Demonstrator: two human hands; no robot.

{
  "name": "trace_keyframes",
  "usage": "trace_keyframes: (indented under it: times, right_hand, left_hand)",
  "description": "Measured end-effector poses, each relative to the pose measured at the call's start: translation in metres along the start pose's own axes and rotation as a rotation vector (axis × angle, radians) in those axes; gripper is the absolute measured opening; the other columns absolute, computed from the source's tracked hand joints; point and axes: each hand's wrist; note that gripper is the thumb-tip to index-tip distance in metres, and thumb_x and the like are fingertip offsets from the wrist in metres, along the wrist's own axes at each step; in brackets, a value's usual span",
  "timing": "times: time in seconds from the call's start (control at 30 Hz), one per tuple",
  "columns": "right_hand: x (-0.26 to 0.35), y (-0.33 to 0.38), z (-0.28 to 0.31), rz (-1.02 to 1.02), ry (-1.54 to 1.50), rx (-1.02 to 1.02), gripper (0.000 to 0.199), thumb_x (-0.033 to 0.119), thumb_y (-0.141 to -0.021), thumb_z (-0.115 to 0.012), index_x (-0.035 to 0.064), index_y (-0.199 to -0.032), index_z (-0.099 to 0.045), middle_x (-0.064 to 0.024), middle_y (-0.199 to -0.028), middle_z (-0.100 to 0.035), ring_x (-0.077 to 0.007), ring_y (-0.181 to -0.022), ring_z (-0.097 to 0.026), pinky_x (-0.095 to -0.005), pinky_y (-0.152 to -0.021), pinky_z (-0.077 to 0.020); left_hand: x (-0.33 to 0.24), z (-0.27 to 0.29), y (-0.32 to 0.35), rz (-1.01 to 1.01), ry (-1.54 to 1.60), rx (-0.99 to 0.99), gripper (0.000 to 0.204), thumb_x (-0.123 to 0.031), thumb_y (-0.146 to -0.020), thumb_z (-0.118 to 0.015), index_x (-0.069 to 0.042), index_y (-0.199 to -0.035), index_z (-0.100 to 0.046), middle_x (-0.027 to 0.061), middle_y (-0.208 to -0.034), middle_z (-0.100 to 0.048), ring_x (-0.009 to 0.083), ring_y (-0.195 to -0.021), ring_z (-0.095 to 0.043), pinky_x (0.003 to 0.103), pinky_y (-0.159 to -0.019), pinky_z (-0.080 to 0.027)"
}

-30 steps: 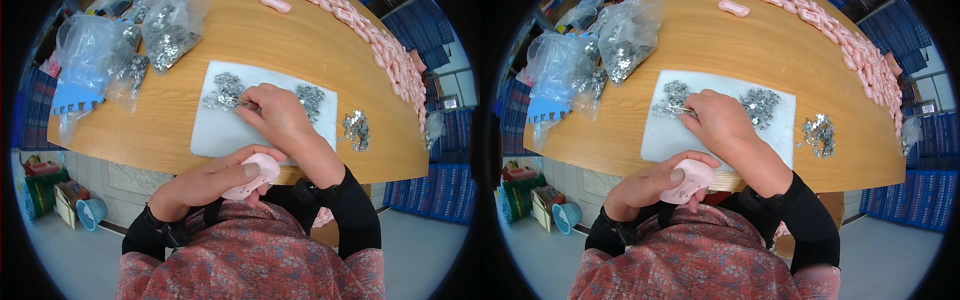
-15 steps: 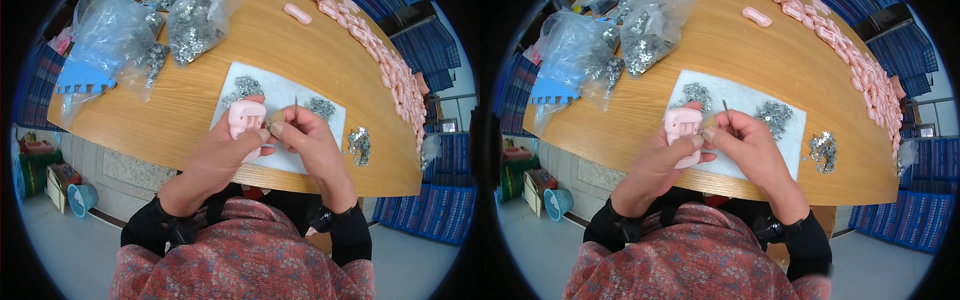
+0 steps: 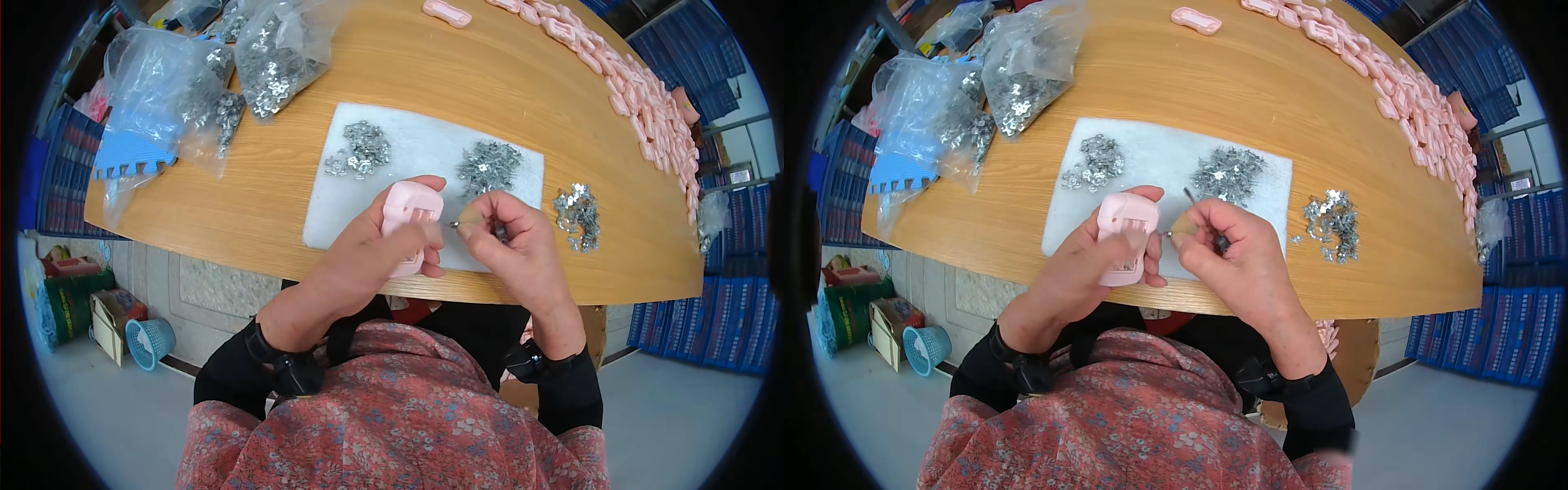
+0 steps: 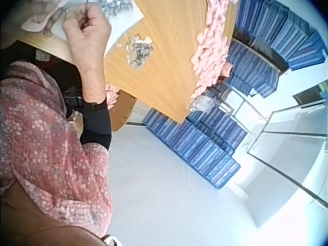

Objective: The person inserts small metal components into pink plastic housings using a thin metal tool. They handle the parts one at a time, placing the metal pieces into slots within the plastic shells. The person also gathers and organizes a large pile of pink plastic parts on the table.

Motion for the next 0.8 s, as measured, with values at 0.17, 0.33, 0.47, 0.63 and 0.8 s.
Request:
trace_keyframes:
  times: [0.17,0.33,0.47,0.63,0.8]
  right_hand:
    - [0.004,0.006,-0.003,0.123,0.036,-0.079,0.01,0.006,-0.087,-0.071,-0.0001,-0.092,-0.065,0.0029,-0.076,-0.053,-0.0037,-0.067,-0.046,-0.0217,-0.059,-0.0406]
    - [0.003,0.004,-0.003,0.205,0.279,-0.103,0.014,0.005,-0.084,-0.072,-0.0012,-0.096,-0.066,-0.005,-0.077,-0.057,-0.0099,-0.061,-0.056,-0.0261,-0.057,-0.0466]
    - [0.002,0.003,-0.004,0.233,0.396,-0.113,0.015,0.006,-0.083,-0.072,0.0001,-0.094,-0.066,-0.0097,-0.078,-0.06,-0.0186,-0.06,-0.061,-0.0309,-0.056,-0.05]
    - [0.002,0.005,-0.011,0.352,0.635,-0.149,0.013,0.009,-0.083,-0.073,0.0029,-0.089,-0.063,-0.0136,-0.083,-0.064,-0.0325,-0.067,-0.064,-0.0393,-0.06,-0.0525]
    - [-0.001,0.007,-0.01,0.381,0.664,-0.146,0.012,0.008,-0.084,-0.072,0.0034,-0.092,-0.064,-0.0129,-0.084,-0.064,-0.031,-0.072,-0.065,-0.0382,-0.063,-0.0529]
  left_hand:
    - [0.002,-0.004,-0.004,0.163,0.287,0.07,0.055,-0.045,-0.109,-0.027,-0.007,-0.146,-0.043,0.0094,-0.097,-0.065,0.0201,-0.083,-0.068,0.045,-0.079,-0.061]
    - [0.004,-0.009,-0.005,0.203,0.302,0.036,0.057,-0.047,-0.11,-0.022,-0.007,-0.145,-0.043,0.0092,-0.096,-0.065,0.0207,-0.084,-0.068,0.047,-0.08,-0.061]
    - [0.007,-0.008,-0.006,0.202,0.299,0.055,0.058,-0.049,-0.11,-0.023,-0.007,-0.144,-0.044,0.0098,-0.103,-0.066,0.0215,-0.087,-0.069,0.048,-0.081,-0.062]
    - [0.014,-0.009,-0.009,0.222,0.208,0.031,0.061,-0.052,-0.11,-0.023,-0.008,-0.146,-0.044,0.0126,-0.115,-0.068,0.0239,-0.094,-0.071,0.05,-0.084,-0.062]
    - [0.016,-0.011,-0.012,0.217,0.231,0.008,0.056,-0.05,-0.11,-0.028,-0.008,-0.145,-0.042,0.0095,-0.1,-0.066,0.0191,-0.086,-0.068,0.043,-0.08,-0.062]
Point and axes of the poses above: each hand's wrist, its own y-axis away from the middle knuckle, its own z-axis out of the back of the hand, x = y × z
